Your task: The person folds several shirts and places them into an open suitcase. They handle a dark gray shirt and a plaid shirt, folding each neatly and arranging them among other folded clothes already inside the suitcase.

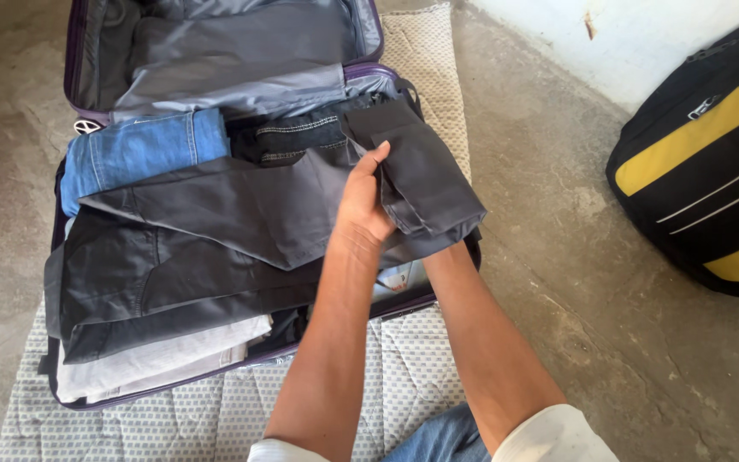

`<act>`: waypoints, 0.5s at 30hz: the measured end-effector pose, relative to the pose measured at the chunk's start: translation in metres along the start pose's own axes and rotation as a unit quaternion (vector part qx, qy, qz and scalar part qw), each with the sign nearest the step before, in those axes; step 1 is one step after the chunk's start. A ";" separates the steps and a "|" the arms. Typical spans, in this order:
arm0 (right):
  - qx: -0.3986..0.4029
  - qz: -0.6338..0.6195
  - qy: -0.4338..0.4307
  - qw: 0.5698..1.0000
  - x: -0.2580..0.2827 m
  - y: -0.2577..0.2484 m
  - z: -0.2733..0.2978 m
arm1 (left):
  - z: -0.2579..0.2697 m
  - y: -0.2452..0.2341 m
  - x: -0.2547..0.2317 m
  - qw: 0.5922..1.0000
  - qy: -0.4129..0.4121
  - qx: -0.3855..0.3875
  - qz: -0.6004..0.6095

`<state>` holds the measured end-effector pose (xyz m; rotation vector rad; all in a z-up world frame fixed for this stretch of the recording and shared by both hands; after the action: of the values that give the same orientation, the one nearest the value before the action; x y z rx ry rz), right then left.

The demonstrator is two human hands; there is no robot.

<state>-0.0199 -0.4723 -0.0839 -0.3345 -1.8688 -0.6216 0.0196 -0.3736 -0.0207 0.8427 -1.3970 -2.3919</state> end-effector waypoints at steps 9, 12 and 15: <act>0.010 -0.225 0.125 0.966 0.061 0.027 0.017 | 0.025 -0.005 -0.041 0.903 0.163 -0.187 -0.350; -0.010 0.438 -0.100 0.893 0.085 0.025 0.025 | 0.026 0.005 -0.031 0.864 0.239 -0.152 -0.416; -0.005 0.433 -0.156 0.888 0.090 0.029 0.027 | 0.040 0.013 -0.029 0.669 0.323 -0.239 -0.625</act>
<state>-0.0601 -0.4389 -0.0003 -1.2471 -1.7662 0.0498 0.0182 -0.3380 0.0154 2.6465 0.3489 -2.3504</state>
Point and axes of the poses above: each hand's wrist, its own z-axis away from the middle knuckle, its own y-axis out of the palm, x = y × z, the point moved 2 cm from there along -z, towards the middle knuckle, and after that the axes turned 7 degrees about -x, right-handed, at the moved point
